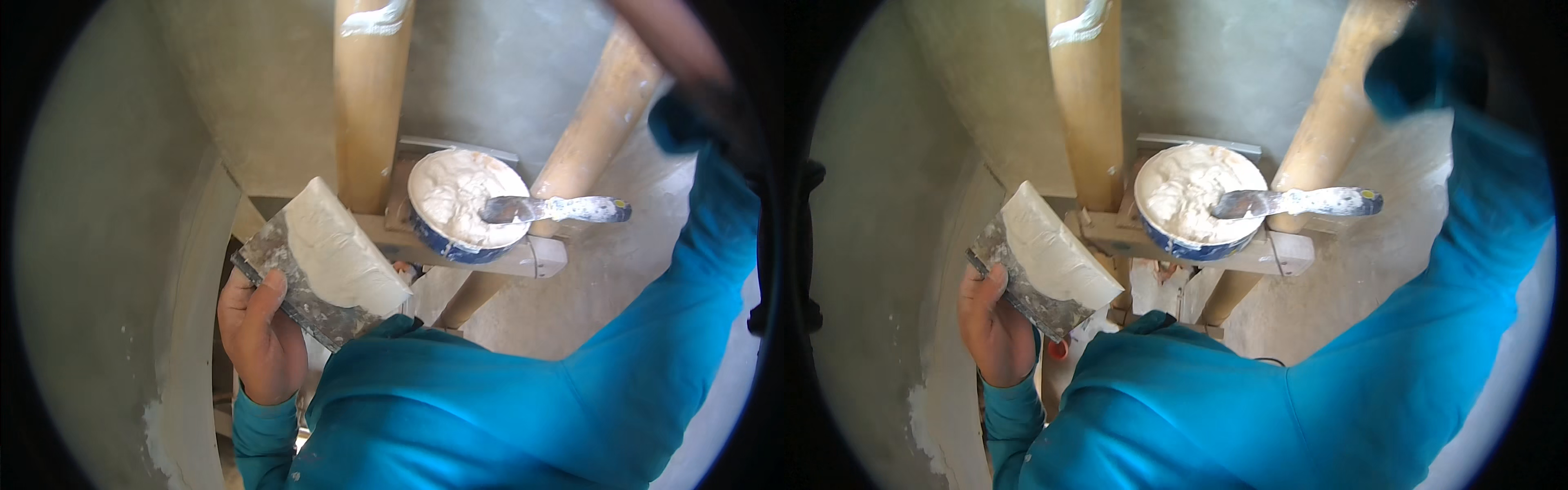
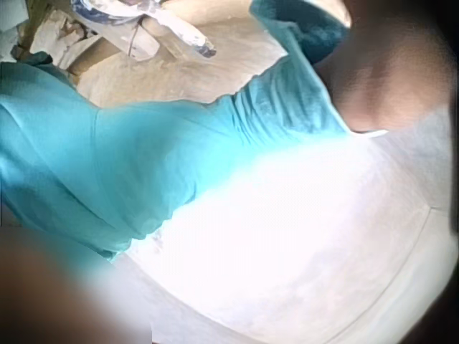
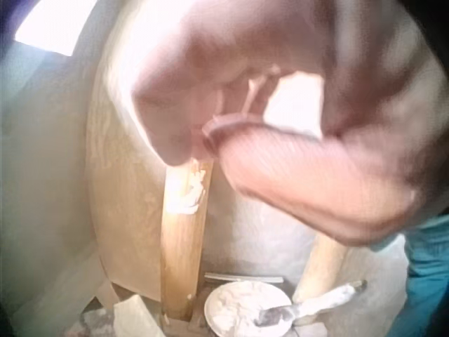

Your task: The person applies joint compound to a ceiling corner using a putty knife, then presses a strip of joint tape into the wet compound and smooths it with fingers. The person repeats the process on an adjacent corner.

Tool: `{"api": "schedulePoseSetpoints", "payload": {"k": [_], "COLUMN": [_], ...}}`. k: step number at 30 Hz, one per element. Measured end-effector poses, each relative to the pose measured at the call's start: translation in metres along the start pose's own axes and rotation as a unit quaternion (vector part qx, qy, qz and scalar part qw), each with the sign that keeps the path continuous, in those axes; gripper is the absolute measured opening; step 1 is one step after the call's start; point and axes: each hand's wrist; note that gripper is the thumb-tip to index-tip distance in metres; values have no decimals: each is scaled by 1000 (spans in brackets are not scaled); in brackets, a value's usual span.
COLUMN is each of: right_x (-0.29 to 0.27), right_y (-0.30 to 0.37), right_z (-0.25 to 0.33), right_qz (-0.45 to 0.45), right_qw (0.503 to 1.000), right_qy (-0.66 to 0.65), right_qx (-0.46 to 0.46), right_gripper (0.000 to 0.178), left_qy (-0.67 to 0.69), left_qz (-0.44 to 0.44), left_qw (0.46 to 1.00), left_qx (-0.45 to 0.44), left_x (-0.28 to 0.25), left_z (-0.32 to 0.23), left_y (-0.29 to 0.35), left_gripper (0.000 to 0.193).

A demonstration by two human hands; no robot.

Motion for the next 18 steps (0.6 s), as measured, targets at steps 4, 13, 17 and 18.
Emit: {"api": "schedulePoseSetpoints", "payload": {"k": [4, 13, 17, 18], "right_x": [6, 61, 61, 61], "right_y": [49, 107, 114, 115], "right_z": [24, 53, 62, 63], "right_qz": [-18, -107, -128, -137], "right_qw": [991, 966, 959, 957], "right_qy": [12, 46, 46, 42], "right_qx": [129, 229, 247, 250], "right_gripper": [28, 19, 21, 21], "left_qy": [-74, -317, -421, -438], "left_qz": [25, 152, 163, 186], "left_qw": [997, 903, 820, 799], "left_qx": [-8, 249, 352, 368], "left_x": [20, 93, 125, 132], "left_z": [-27, -45, -54, -55], "left_y": [-16, -63, -67, -71], "left_gripper": [40, 31, 23, 23]}}
Point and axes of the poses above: each hand's wrist, its own y-axis away from the middle knuckle, its own x-axis out of the palm, z = x × y, and after that the axes turned 11 degrees about -x, right-handed
